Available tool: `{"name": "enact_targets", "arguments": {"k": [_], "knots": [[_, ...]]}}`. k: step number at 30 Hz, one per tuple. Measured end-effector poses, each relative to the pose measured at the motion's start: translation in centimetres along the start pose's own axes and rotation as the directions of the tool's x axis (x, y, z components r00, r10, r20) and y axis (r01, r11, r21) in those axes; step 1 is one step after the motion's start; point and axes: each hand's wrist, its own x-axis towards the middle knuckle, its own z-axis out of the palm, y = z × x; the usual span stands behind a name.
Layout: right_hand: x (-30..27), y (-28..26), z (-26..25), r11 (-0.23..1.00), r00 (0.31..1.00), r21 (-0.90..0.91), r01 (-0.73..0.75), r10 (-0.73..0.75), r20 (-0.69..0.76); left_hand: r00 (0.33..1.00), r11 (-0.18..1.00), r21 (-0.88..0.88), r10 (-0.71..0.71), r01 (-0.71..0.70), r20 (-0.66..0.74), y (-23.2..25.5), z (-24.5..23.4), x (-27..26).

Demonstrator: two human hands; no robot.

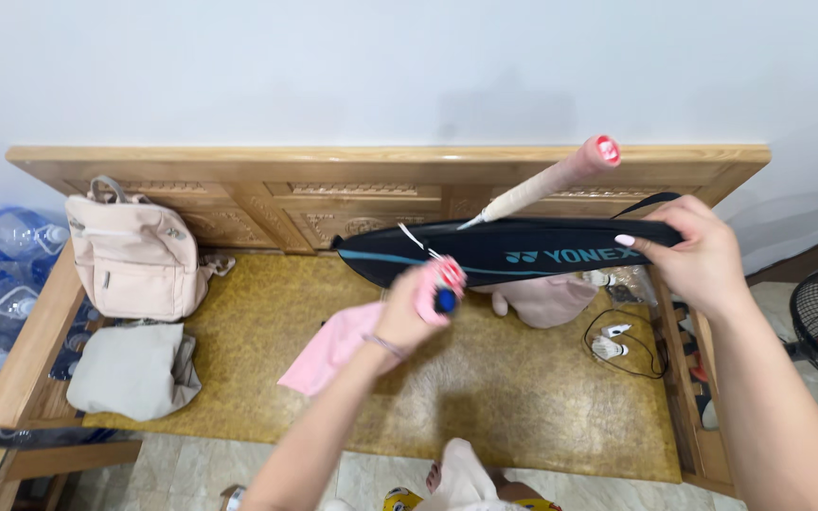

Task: The person places badminton rackets and shuttlecocks into a carrying bag.

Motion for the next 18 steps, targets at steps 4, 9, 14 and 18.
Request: {"name": "enact_targets", "arguments": {"k": [4, 9, 14, 18], "knots": [[1.9, 0.0, -1.8, 0.999, 0.999, -0.02, 0.049, -0.049, -0.021, 0.996, 0.934, 0.347, 0.084, -0.084, 0.015, 0.2, 6.3, -0.5], [4.6, 0.2, -3.2, 0.998, 0.997, 0.006, 0.069, -0.069, 0.021, 0.982, 0.973, 0.157, 0.178, -0.166, -0.068, 3.9, 8.3, 4.5], [7.8, 0.6, -3.9, 0.998, 0.991, -0.009, 0.061, -0.06, 0.117, 0.993, 0.963, -0.254, 0.069, -0.092, -0.101, 6.2, 8.1, 7.9], [9.4, 1.6, -4.6, 0.993, 0.986, 0.053, 0.107, -0.113, 0.122, 0.939, 0.989, -0.133, 0.01, -0.06, -0.343, 4.9, 7.1, 8.7]]}}
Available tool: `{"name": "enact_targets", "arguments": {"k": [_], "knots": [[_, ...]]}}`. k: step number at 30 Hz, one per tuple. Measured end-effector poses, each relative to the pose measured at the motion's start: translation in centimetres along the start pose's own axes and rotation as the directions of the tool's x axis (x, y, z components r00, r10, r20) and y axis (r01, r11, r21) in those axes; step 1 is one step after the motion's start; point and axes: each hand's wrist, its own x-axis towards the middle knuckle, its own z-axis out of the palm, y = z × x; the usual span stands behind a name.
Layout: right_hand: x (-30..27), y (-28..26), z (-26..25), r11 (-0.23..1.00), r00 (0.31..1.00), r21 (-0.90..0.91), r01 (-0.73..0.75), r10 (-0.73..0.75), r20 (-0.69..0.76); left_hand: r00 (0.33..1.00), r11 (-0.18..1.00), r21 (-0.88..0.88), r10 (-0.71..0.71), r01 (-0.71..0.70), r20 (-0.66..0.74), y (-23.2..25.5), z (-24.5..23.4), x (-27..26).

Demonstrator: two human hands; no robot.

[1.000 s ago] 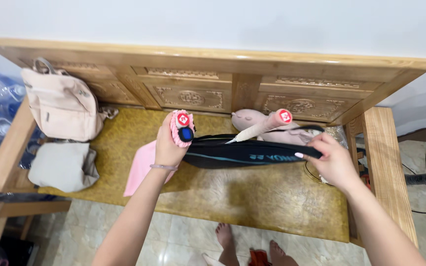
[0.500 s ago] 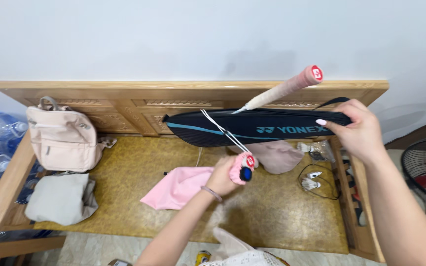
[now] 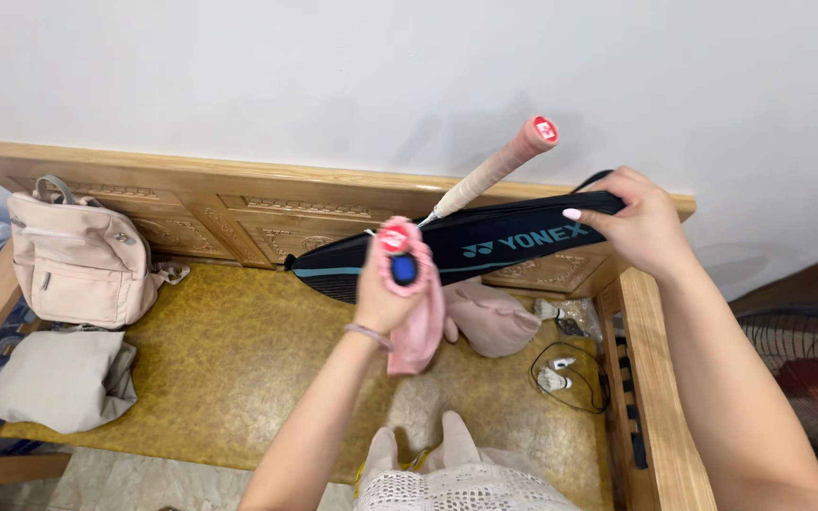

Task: The person places badminton rackets and shuttlecocks into a carrying bag.

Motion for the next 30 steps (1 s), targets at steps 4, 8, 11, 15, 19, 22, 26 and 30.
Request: {"name": "enact_targets", "arguments": {"k": [4, 8, 11, 15, 19, 22, 26, 30], "knots": [[0.4, 0.6, -1.6, 0.983, 0.982, -0.025, -0.179, 0.178, -0.062, 0.882, 0.896, 0.426, 0.294, -0.122, -0.367, 2.2, -4.9, 1.0], [0.6, 1.4, -2.8, 0.985, 0.986, -0.034, -0.168, 0.167, -0.029, 0.859, 0.985, 0.16, 0.033, 0.058, -0.511, 6.5, -10.7, 1.3], [0.4, 1.3, -2.1, 0.979, 0.988, -0.139, -0.15, 0.155, 0.02, 0.824, 0.909, 0.416, 0.219, 0.023, -0.523, 6.7, -12.8, 3.6], [1.0, 0.3, -1.4, 0.977, 0.986, -0.184, -0.107, 0.128, 0.108, 0.763, 0.859, 0.499, 0.247, 0.112, -0.597, 5.1, -14.3, 7.5], [1.1, -0.4, -1.5, 0.983, 0.978, -0.156, -0.094, 0.121, 0.17, 0.71, 0.855, 0.518, 0.371, -0.011, -0.599, 3.8, -16.8, 11.3], [1.1, -0.6, -2.5, 0.98, 0.984, -0.185, -0.07, 0.098, 0.151, 0.767, 0.866, 0.497, 0.35, -0.048, -0.537, 2.9, -17.3, 12.7], [1.7, -0.9, -5.2, 0.97, 0.982, -0.196, -0.142, 0.163, 0.099, 0.82, 0.869, 0.488, 0.22, 0.08, -0.528, 2.3, -17.9, 13.4], [2.3, -2.2, -6.0, 0.949, 0.976, -0.27, -0.163, 0.194, 0.094, 0.767, 0.869, 0.495, 0.298, 0.029, -0.568, 1.2, -18.1, 15.1]]}}
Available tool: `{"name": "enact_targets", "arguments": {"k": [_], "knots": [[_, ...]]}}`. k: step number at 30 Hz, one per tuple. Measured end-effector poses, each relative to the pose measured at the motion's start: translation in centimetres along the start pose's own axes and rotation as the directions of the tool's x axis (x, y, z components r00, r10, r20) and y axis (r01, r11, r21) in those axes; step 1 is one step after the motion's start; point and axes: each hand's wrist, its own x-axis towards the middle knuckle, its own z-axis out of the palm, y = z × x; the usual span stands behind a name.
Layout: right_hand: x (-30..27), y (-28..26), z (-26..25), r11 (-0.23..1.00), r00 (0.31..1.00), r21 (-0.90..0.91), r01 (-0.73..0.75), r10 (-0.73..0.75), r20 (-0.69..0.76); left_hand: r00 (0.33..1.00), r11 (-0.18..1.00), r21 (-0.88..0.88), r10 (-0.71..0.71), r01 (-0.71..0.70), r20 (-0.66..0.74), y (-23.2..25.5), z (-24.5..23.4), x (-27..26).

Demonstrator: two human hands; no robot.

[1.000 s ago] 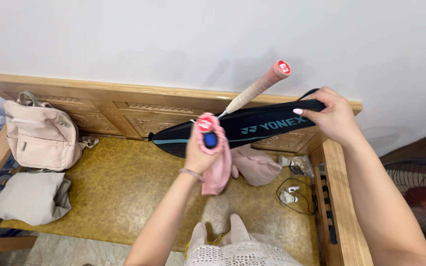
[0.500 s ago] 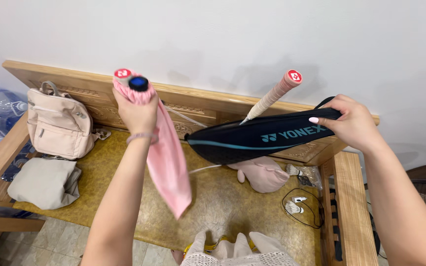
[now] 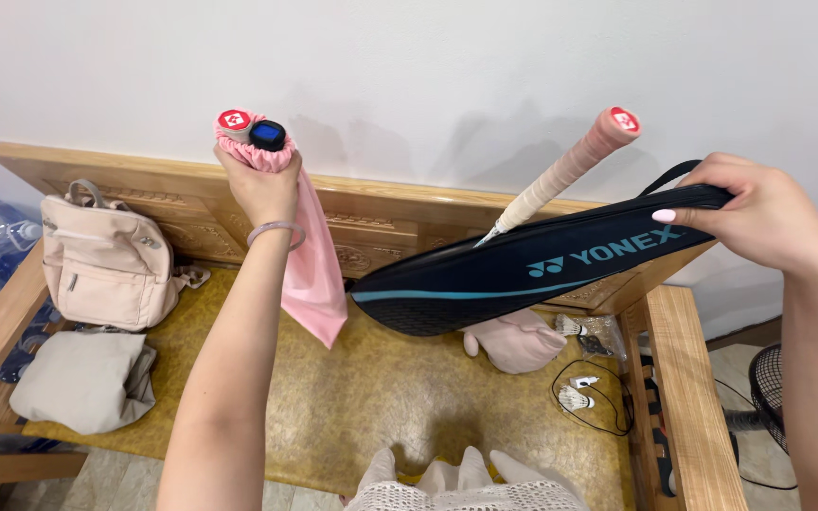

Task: The person places badminton rackets and shuttlecocks into a carrying bag.

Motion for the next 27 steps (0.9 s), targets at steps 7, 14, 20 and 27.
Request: {"name": "enact_targets", "arguments": {"k": [7, 14, 20, 27], "knots": [[2.8, -2.1, 3.2, 0.979, 0.956, -0.055, 0.199, -0.181, 0.231, 0.974, 0.984, -0.065, -0.151, 0.164, 0.166, -0.6, 6.2, 1.7], [4.3, -2.9, 9.2, 0.989, 0.906, -0.015, 0.146, -0.127, 0.405, 0.814, 0.87, 0.447, -0.406, 0.206, 0.415, -6.5, 11.7, -1.2], [4.8, -2.0, 11.3, 0.988, 0.902, -0.011, 0.155, -0.137, 0.409, 0.844, 0.918, 0.382, -0.122, -0.103, 0.521, -8.2, 11.8, -7.0], [6.0, -3.2, 13.0, 0.933, 0.919, 0.182, 0.31, -0.344, 0.196, 0.487, 0.835, -0.244, -0.032, 0.493, 0.873, -2.2, 12.0, -19.3]]}}
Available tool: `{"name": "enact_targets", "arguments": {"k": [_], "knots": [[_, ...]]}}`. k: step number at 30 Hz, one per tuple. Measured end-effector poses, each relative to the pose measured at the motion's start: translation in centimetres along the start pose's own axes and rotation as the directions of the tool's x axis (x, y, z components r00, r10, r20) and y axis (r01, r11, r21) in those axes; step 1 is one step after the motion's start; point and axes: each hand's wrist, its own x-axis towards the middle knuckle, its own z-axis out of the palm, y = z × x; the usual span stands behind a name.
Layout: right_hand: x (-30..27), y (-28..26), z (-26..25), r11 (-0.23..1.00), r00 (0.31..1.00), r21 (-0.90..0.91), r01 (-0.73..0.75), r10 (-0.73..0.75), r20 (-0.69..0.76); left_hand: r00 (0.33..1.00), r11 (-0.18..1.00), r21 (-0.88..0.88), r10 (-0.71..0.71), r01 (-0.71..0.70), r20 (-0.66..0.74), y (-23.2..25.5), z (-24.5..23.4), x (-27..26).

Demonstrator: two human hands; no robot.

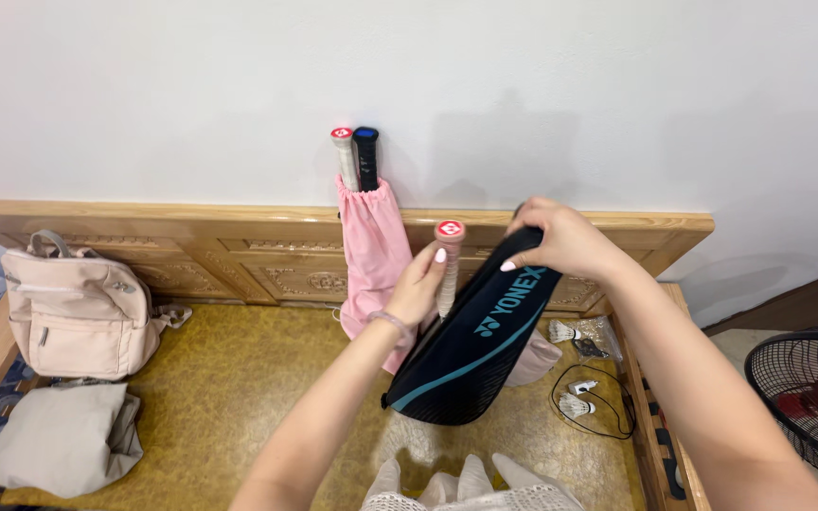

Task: The person places badminton rackets and shuttlecocks into a carrying bag.

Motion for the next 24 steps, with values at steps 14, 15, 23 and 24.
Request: {"name": "enact_targets", "arguments": {"k": [14, 15, 23, 24], "knots": [[-1.9, 3.0, 4.1, 0.529, 0.87, 0.821, 0.216, 0.277, -0.408, 0.969, 0.985, -0.172, 0.03, 0.013, 0.245, 0.8, 2.6, 0.4], [-2.1, 3.0, 4.2, 0.516, 0.873, 0.828, 0.218, 0.276, -0.402, 0.959, 0.98, -0.191, 0.008, 0.048, 0.283, 0.8, 2.3, 0.5], [-1.3, 2.6, 2.5, 0.559, 0.874, 0.829, 0.011, 0.398, -0.28, 0.977, 0.995, 0.097, -0.056, 0.036, 0.206, 1.6, 6.6, -0.4], [-1.2, 2.7, 2.5, 0.572, 0.87, 0.82, -0.01, 0.409, -0.275, 0.987, 0.993, 0.118, -0.038, 0.02, 0.154, 2.1, 7.0, -0.5]]}}
